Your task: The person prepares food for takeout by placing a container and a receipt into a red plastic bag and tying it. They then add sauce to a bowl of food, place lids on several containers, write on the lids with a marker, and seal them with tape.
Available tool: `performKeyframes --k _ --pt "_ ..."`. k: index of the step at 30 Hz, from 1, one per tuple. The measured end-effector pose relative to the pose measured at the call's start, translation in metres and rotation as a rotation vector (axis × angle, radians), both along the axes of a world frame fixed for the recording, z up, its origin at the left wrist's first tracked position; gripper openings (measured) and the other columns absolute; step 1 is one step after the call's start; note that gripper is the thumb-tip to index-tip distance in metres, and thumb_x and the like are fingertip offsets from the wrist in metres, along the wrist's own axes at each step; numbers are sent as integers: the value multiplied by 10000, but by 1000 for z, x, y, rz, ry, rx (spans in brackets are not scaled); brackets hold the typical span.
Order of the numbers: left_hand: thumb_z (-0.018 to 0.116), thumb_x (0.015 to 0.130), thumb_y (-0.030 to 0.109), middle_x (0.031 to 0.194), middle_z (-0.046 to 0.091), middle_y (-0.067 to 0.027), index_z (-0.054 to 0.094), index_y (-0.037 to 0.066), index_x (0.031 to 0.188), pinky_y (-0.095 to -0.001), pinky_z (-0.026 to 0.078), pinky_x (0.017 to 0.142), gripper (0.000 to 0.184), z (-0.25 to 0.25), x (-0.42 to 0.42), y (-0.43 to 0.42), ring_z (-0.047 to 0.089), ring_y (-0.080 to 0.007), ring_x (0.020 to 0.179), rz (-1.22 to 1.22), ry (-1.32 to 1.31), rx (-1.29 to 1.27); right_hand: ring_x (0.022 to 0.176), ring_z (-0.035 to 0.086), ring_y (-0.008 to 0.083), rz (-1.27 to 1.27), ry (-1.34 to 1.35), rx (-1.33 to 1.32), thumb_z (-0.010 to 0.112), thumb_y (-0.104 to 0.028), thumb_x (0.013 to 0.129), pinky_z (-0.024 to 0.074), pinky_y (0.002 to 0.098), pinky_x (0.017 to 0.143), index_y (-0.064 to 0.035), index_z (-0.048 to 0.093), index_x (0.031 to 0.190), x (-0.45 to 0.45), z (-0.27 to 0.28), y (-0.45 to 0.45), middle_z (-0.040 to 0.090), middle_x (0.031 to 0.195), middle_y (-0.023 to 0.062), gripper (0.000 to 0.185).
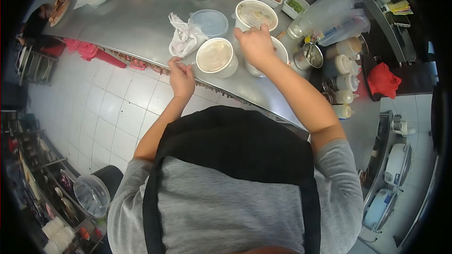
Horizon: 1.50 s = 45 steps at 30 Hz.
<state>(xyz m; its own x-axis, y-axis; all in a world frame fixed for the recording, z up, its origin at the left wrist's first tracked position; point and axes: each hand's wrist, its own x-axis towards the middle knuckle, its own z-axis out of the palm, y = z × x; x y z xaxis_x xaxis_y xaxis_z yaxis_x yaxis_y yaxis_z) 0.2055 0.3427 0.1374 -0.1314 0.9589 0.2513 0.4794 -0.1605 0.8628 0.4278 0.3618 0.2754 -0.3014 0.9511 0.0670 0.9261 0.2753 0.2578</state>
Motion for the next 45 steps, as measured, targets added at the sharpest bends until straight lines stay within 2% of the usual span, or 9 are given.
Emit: performKeyframes --k 7,13,21,24,30,33,36,40,45 --pt "587 839 46 694 485 -61 386 37 1156 -372 431 620 375 20 13 -3 536 -232 635 -55 37 103 795 650 243 -183 -92 -270 540 -97 807 347 459 843 -144 669 877 40 2 9 666 742 81 155" --pt "591 829 47 703 509 -71 424 32 1150 -386 431 606 362 19 21 -11 548 -245 640 -1 154 85 807 673 245 -53 -25 -223 536 -99 821 320 506 932 -119 691 969 32 30 12 704 895 87 215" --pt "614 789 47 711 531 -42 445 61 1153 -407 424 650 401 12 50 -7 557 -249 650 -13 45 4 926 668 296 -108 101 -401 538 -113 833 522 410 762 -48 671 1000 32 -51 38 681 1008 152 222" --pt "636 793 70 791 560 -66 417 68 1195 -368 443 699 458 3 56 -5 582 -219 722 44 130 -53 955 657 315 -160 191 -416 539 -106 831 531 402 772 -14 662 1010 39 -51 42 670 1029 174 235" --pt "673 747 131 1058 488 -102 447 109 1236 -494 298 902 539 -1 57 -11 459 -283 1061 190 529 50 926 661 325 -178 319 -407 560 -124 820 532 415 759 1 684 936 37 -72 49 666 1000 205 211" --pt "645 830 191 1170 487 -113 428 83 1271 -469 296 950 503 -3 43 -15 456 -266 1108 265 439 -29 895 659 350 -17 316 -396 546 -209 849 520 436 763 7 696 872 46 -46 43 662 949 235 264" --pt "519 949 330 1349 413 -144 363 33 1349 -420 267 1037 521 17 45 -20 396 -253 1236 44 -627 -260 864 642 398 -141 615 -456 477 -380 907 491 472 773 37 686 818 45 -46 25 648 898 270 475" --pt "319 991 490 1468 292 -176 248 -25 1420 -373 181 1126 674 15 79 -19 277 -240 1362 -244 -919 -492 805 626 344 -219 1109 -393 459 -507 915 466 437 750 32 630 932 24 -114 -8 639 844 236 566" --pt "345 990 468 1418 384 -135 292 12 1408 -411 274 1104 621 77 90 -33 365 -251 1315 -385 -1022 -522 868 568 221 -468 1889 -463 674 -338 836 455 368 748 10 457 1161 36 -63 -57 568 968 137 523"
